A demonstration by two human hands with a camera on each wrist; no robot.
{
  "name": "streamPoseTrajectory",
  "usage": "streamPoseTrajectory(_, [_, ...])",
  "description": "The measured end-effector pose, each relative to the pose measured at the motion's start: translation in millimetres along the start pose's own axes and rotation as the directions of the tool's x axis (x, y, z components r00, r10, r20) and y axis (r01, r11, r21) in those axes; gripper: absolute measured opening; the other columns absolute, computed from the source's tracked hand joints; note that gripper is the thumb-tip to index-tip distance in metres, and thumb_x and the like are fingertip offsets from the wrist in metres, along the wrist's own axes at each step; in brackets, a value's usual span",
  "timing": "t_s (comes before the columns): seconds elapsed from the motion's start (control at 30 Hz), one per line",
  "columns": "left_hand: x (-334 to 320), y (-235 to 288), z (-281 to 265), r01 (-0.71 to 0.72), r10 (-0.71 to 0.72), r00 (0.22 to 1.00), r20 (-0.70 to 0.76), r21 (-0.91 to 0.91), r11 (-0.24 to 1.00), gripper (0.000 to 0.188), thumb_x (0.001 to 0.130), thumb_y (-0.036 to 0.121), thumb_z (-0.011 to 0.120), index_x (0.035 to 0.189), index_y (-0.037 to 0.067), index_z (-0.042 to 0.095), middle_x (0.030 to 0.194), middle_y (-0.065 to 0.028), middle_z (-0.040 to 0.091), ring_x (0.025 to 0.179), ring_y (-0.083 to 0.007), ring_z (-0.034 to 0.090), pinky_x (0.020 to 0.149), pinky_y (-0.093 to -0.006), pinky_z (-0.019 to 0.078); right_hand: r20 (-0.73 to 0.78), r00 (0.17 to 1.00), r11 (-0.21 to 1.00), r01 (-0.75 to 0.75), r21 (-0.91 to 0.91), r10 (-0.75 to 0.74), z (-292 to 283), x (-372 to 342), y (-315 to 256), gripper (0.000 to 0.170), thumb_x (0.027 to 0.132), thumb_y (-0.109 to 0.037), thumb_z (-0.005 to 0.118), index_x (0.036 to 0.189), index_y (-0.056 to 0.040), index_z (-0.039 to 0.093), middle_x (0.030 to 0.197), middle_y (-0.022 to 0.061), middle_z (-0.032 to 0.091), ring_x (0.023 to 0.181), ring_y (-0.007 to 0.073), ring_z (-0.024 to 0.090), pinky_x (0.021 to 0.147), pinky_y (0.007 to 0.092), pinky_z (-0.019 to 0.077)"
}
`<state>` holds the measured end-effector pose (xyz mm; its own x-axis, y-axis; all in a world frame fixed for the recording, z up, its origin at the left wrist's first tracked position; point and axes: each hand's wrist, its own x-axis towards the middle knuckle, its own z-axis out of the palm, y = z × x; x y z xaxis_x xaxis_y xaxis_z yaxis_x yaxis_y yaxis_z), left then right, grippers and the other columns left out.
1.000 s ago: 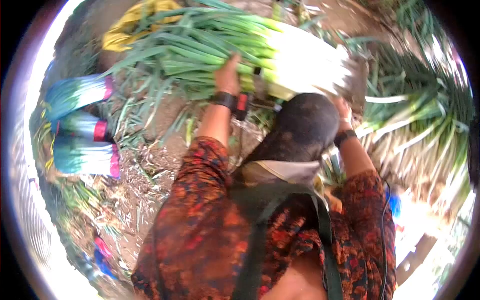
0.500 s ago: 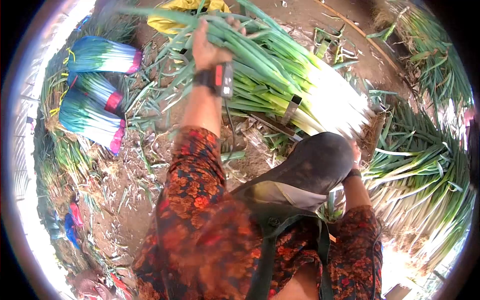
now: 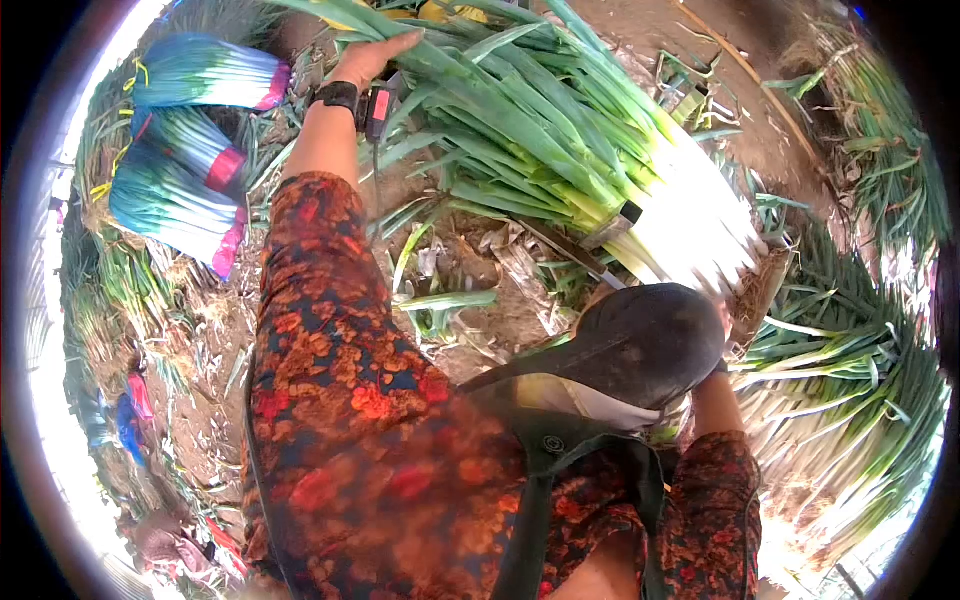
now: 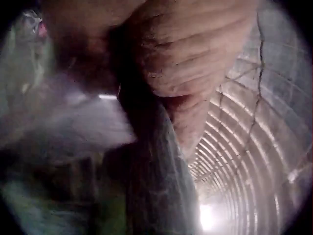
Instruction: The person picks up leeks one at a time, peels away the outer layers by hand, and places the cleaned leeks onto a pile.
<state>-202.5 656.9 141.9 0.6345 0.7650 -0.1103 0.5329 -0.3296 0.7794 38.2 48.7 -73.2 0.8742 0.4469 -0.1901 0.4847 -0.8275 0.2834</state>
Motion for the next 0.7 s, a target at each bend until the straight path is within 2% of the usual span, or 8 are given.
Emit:
streamPoseTrajectory(0.03, [-8.8, 6.0, -0.7, 0.035, -0.03, 0.999, -0.027, 0.231, 0.972, 0.067, 0.085, 0.056, 0.063, 0.137, 0.014, 0.054, 0.134, -0.0094, 0.054, 0.123, -0.0236, 0.05, 0.103, -0.0407, 0.04, -0.003, 1.0, 1.0, -0.008, -0.004, 0.008, -1.9, 0.2, -0.8, 0.05, 0.09, -0.046, 0.052, 0.111, -0.001, 0.059, 0.104, 0.0144, 0.06, 0.099, 0.0342, 0.064, 0.08, 0.0456, 0.0548])
streamPoseTrajectory(0.07, [7.7, -27.0, 12.1, 0.039, -0.037, 0.999, 0.02, -0.132, 0.991, 0.072, 0.085, 0.056, 0.063, 0.142, 0.015, 0.048, 0.144, -0.0095, 0.046, 0.13, -0.0226, 0.044, 0.105, -0.0369, 0.0372, -0.002, 1.0, 1.0, -0.013, -0.008, 0.013, -3.0, 0.1, -1.8, 0.05, 0.09, -0.046, 0.052, 0.111, -0.001, 0.059, 0.104, 0.0145, 0.06, 0.099, 0.0343, 0.064, 0.079, 0.0456, 0.0549])
streamPoseTrajectory(0.17, [52.0, -82.1, 13.7, -0.159, 0.224, 0.965, 0.133, -0.384, 0.91, 0.077, 0.083, 0.06, 0.062, 0.143, 0.015, 0.046, 0.146, -0.0091, 0.043, 0.132, -0.0211, 0.041, 0.106, -0.0376, 0.0372, 0.001, 1.0, 1.0, -0.027, -0.011, 0.027, -2.8, -1.8, -5.2, 0.05, 0.09, -0.046, 0.051, 0.111, -0.001, 0.059, 0.103, 0.0146, 0.06, 0.099, 0.0343, 0.064, 0.079, 0.0455, 0.0549])
streamPoseTrajectory(0.33, [57.6, -161.7, 39.2, 0.235, -0.286, 0.947, -0.147, -0.288, 0.928, 0.066, 0.089, 0.055, 0.054, 0.133, 0.007, 0.055, 0.131, -0.0049, 0.058, 0.108, -0.0197, 0.055, 0.091, -0.0375, 0.0439, 0.009, 0.998, 0.998, -0.064, -0.001, 0.064, -8.6, -2.9, -10.7, 0.05, 0.09, -0.045, 0.051, 0.111, -0.0009, 0.059, 0.103, 0.0148, 0.06, 0.098, 0.0345, 0.064, 0.079, 0.0454, 0.055])
streamPoseTrajectory(0.5, [-82.4, -119.9, 90.3, 0.391, -0.575, 0.636, -0.515, -0.427, 0.815, 0.06, 0.084, 0.052, 0.06, 0.106, -0.003, 0.062, 0.107, -0.0198, 0.065, 0.106, -0.0305, 0.059, 0.084, -0.0467, 0.0459, -0.046, 0.995, 0.996, -0.089, 0.005, 0.089, 21.4, 2.9, -2.5, 0.052, 0.09, -0.046, 0.05, 0.112, -0.0002, 0.058, 0.101, 0.0155, 0.059, 0.095, 0.0347, 0.064, 0.076, 0.0445, 0.0552])
streamPoseTrajectory(0.57, [-106.9, -121.5, 133.6, 0.444, -0.186, 0.322, -0.928, -0.026, 0.895, 0.042, 0.085, 0.04, 0.061, 0.101, 0.001, 0.062, 0.101, -0.0164, 0.064, 0.099, -0.0346, 0.058, 0.082, -0.0481, 0.0455, -0.034, 0.993, 0.993, -0.112, -0.047, 0.111, 24.9, 8.5, -5.0, 0.053, 0.09, -0.048, 0.05, 0.112, 0.0003, 0.058, 0.1, 0.015, 0.059, 0.094, 0.0345, 0.064, 0.076, 0.044, 0.0553])
streamPoseTrajectory(0.67, [-131.3, -82.7, 158.5, -0.073, 0.42, 0.393, -0.818, 0.428, 0.901, 0.025, 0.084, 0.025, 0.064, 0.102, 0.007, 0.062, 0.098, -0.0138, 0.062, 0.094, -0.0355, 0.056, 0.082, -0.0479, 0.0442, -0.119, 0.988, 0.995, -0.101, -0.014, 0.099, 27.1, 5.2, -5.6, 0.056, 0.089, -0.051, 0.049, 0.11, 0.0004, 0.058, 0.099, 0.0149, 0.06, 0.093, 0.0347, 0.065, 0.075, 0.0447, 0.0553])
streamPoseTrajectory(0.7, [-130.1, -52.2, 161.0, -0.247, 0.492, 0.436, -0.753, 0.425, 0.871, 0.023, 0.082, 0.019, 0.066, 0.101, 0.007, 0.062, 0.1, -0.0136, 0.062, 0.095, -0.0349, 0.056, 0.083, -0.0475, 0.0435, -0.095, 0.989, 0.993, -0.117, -0.032, 0.113, 25.5, 6.5, -6.3, 0.056, 0.089, -0.052, 0.049, 0.109, 0.0003, 0.059, 0.099, 0.0148, 0.06, 0.093, 0.0348, 0.065, 0.075, 0.045, 0.0552])
